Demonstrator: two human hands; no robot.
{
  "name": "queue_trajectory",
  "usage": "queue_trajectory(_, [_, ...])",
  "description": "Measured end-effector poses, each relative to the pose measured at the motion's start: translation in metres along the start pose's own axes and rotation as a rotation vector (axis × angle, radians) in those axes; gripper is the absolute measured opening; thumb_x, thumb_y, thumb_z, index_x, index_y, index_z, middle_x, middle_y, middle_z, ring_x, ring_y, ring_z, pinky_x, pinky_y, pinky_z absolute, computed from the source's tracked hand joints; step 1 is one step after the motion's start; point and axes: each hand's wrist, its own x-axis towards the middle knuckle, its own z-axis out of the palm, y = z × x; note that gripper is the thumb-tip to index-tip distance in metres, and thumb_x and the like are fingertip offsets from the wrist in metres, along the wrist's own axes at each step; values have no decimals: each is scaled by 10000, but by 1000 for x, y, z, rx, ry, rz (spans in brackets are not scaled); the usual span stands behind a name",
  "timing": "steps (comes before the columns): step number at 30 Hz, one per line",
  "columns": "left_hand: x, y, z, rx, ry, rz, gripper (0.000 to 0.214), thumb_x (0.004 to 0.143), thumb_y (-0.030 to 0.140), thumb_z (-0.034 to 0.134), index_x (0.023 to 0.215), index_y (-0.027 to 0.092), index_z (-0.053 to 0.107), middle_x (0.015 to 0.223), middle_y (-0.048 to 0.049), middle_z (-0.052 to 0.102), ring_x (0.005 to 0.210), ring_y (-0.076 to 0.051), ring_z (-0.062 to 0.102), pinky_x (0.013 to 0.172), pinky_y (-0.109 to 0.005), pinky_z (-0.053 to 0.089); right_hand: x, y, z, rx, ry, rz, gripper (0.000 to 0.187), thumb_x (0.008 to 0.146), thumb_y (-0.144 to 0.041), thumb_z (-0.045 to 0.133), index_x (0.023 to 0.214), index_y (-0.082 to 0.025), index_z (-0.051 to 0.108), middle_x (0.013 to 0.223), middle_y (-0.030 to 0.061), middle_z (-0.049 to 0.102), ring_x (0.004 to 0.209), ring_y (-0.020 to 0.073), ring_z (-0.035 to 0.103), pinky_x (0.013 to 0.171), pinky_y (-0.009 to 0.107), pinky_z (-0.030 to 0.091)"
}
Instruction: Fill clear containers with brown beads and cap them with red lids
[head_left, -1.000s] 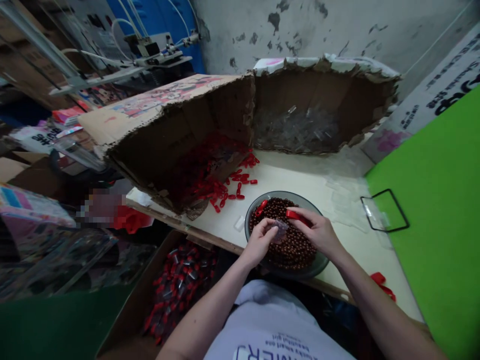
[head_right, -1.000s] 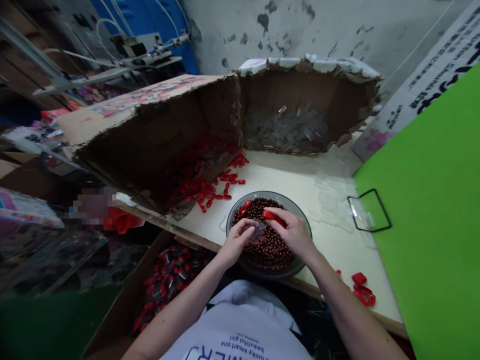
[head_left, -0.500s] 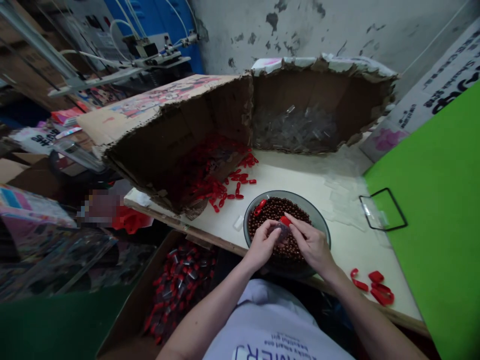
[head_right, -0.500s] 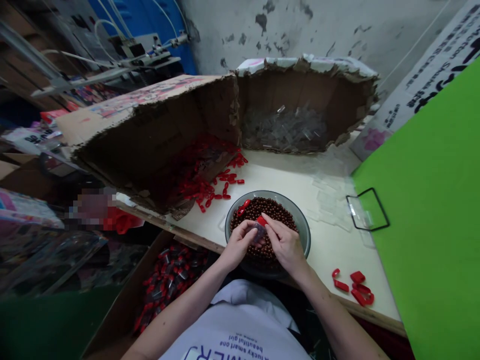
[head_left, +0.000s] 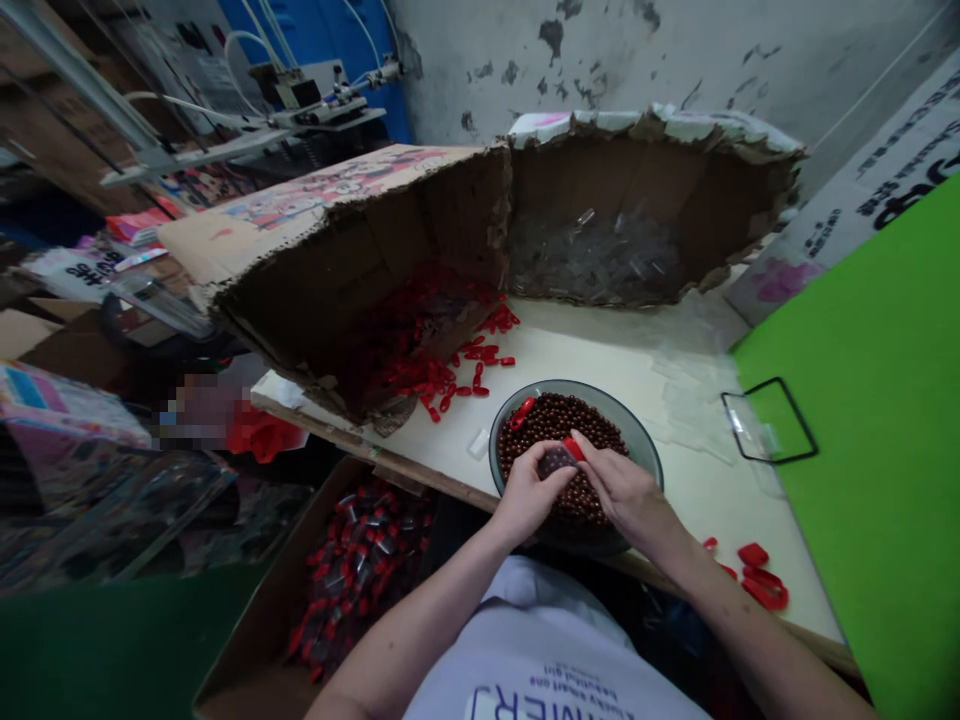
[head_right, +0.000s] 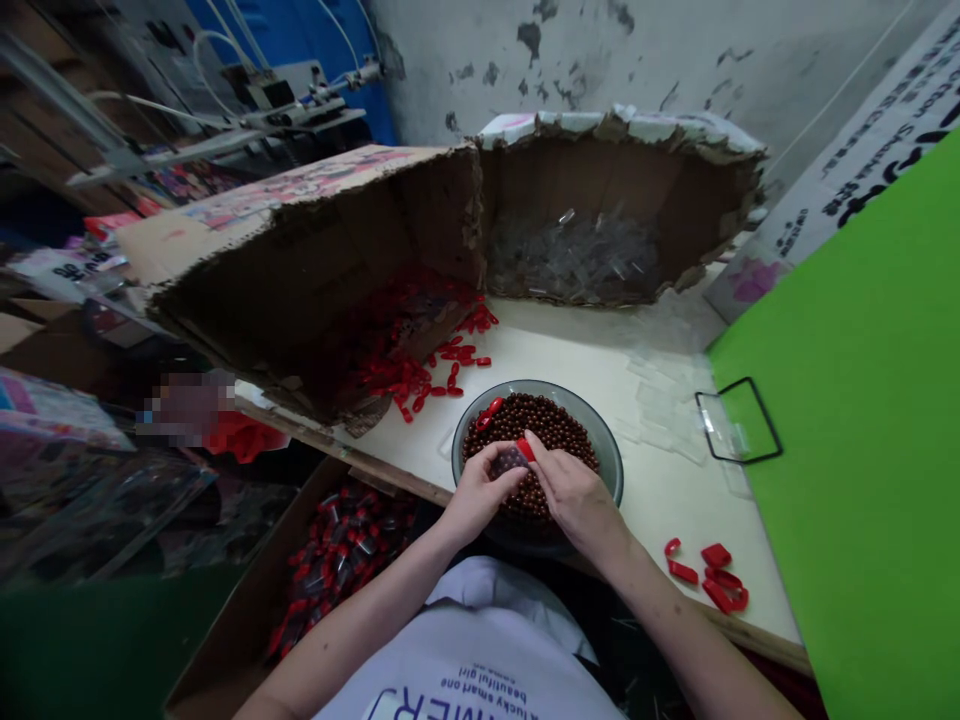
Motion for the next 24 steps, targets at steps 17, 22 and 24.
queue_trajectory(17, [7,5,-4,-18,-48,-68,304,719,265,701,996,151,653,850,-37,647,727,-143,565,710,-264,468,5,-6,-10,55,-99,17,526,958,-192,335,1482,-239,303,1007,105,632,907,233,615,832,412,532])
queue_trajectory(22, [15,13,-10,-168,-136,-151,336,700,296,724,986,157,613,727,20,569,558,-67,458,549,-201,388,22,4,-25,312,-118,112,426,956,-328,415,1371,-269,492,1093,82,636,991,213,599,911,396,487])
queue_trajectory(24, [14,13,-9,-178,-166,-175,347,681,301,740,970,156,615,701,29,555,546,-61,446,528,-191,361,31,6,-24,472,-55,243,414,944,-407,428,1310,-266,559,1057,70,645,943,204,606,882,377,495])
